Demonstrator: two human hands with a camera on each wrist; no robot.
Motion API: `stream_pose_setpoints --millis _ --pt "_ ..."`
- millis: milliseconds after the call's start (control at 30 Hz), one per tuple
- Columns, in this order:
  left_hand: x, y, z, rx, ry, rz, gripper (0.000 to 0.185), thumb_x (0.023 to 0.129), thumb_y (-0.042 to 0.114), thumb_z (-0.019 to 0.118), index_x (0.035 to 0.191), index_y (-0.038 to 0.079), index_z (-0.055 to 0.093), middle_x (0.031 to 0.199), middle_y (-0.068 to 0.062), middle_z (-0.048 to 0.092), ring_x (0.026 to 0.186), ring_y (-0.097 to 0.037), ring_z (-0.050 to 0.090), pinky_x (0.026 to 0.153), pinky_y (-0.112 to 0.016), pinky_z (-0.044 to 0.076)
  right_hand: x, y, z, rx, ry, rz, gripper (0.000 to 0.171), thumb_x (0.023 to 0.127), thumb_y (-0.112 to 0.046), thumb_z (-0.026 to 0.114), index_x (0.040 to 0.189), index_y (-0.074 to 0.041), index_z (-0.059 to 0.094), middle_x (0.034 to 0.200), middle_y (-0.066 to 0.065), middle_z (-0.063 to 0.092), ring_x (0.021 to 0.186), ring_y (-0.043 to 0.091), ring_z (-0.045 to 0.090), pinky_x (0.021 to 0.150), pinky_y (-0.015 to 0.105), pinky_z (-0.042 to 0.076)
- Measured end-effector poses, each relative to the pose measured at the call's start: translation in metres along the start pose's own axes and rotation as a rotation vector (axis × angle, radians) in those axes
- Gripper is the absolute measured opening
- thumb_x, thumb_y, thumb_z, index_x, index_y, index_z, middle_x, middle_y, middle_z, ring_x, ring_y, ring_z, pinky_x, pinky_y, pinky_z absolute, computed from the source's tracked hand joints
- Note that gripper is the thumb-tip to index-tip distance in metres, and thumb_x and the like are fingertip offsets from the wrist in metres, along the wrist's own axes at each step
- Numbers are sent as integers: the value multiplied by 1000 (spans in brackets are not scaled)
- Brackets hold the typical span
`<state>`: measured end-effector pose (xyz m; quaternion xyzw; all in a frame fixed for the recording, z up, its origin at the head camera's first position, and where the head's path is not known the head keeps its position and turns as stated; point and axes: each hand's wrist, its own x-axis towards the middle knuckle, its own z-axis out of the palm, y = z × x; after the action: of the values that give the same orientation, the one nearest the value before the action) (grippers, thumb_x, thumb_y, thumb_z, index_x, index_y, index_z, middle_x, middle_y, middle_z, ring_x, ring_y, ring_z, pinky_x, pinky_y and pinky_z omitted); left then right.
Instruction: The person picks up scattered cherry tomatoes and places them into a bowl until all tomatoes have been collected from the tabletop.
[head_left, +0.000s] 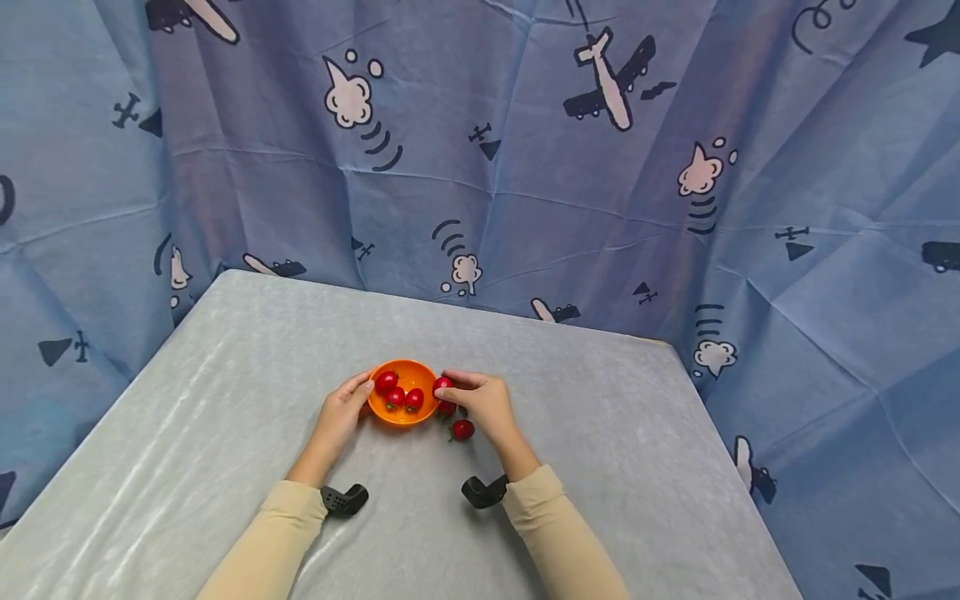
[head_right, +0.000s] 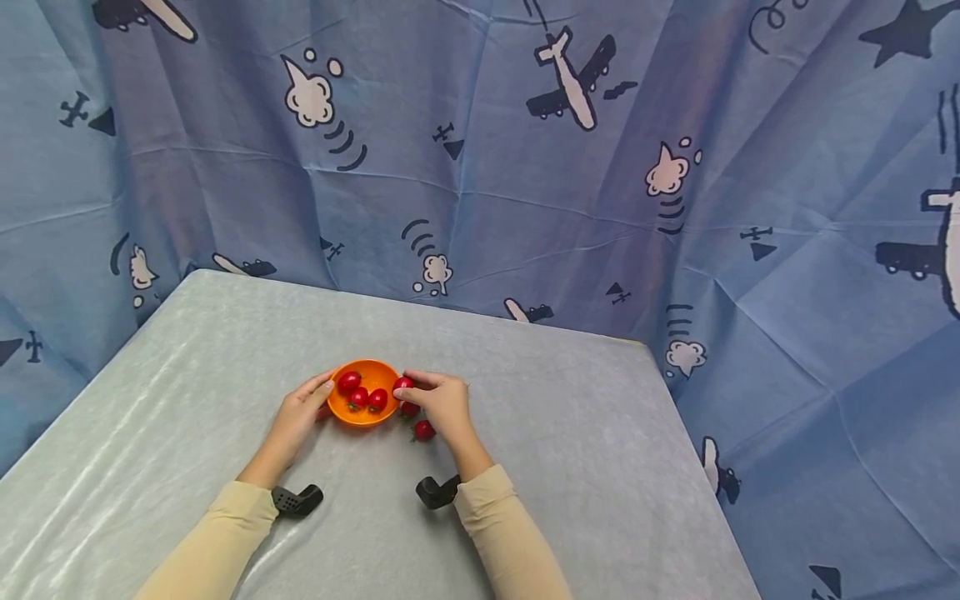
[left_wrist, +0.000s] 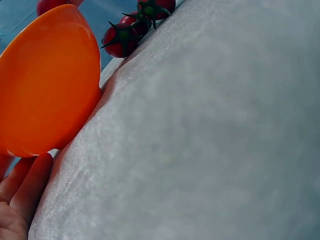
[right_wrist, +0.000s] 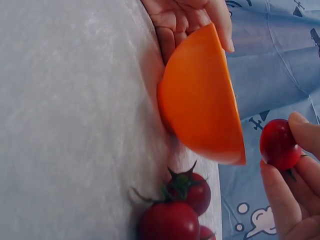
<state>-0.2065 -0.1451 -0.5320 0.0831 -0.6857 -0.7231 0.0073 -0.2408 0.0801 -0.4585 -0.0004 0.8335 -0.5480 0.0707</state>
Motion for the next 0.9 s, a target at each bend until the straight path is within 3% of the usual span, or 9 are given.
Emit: stream_pose_setpoints --millis 133,333,500,667,800,900 --pt "0 0 0 3 1 -5 47 105 32 51 146 9 50 150 -11 51 125 -14 56 86 -9 49 1 -3 5 -8 -17 -14 36 76 -26 86 109 -14 79 113 9 75 99 15 66 79 25 56" --pt "0 1 1 -33 -4 6 46 105 27 50 145 5 50 148 -15 52 106 8 59 86 -9 50 4 -7 12 9 -42 -21 36 76 -26 86 110 -14 79 112 9 76 110 20 67 90 32 58" --pt "0 2 2 -59 -7 14 45 105 23 50 145 3 50 146 -18 53 97 12 60 85 -9 50 5 -11 16 2 -44 -44 36 75 -24 87 109 -13 79 112 10 76 114 21 65 92 34 57" --pt "-1 2 2 -42 -1 18 45 105 24 50 144 4 51 146 -18 54 98 10 60 85 -9 50 6 -16 20 -16 -45 -47 36 75 -24 87 108 -13 79 113 9 75 111 19 64 85 27 56" --pt "-1 1 1 -27 7 15 45 105 26 51 144 5 51 146 -16 54 99 11 60 85 -9 49 7 -19 25 -13 -51 -31 35 74 -24 88 107 -15 80 114 8 75 93 14 62 69 20 52" --pt "0 0 1 -26 6 11 46 104 27 51 145 5 51 146 -16 54 100 10 60 85 -9 50 7 -20 29 -5 -61 -25 34 75 -24 88 107 -16 80 115 8 75 87 12 61 68 21 55"
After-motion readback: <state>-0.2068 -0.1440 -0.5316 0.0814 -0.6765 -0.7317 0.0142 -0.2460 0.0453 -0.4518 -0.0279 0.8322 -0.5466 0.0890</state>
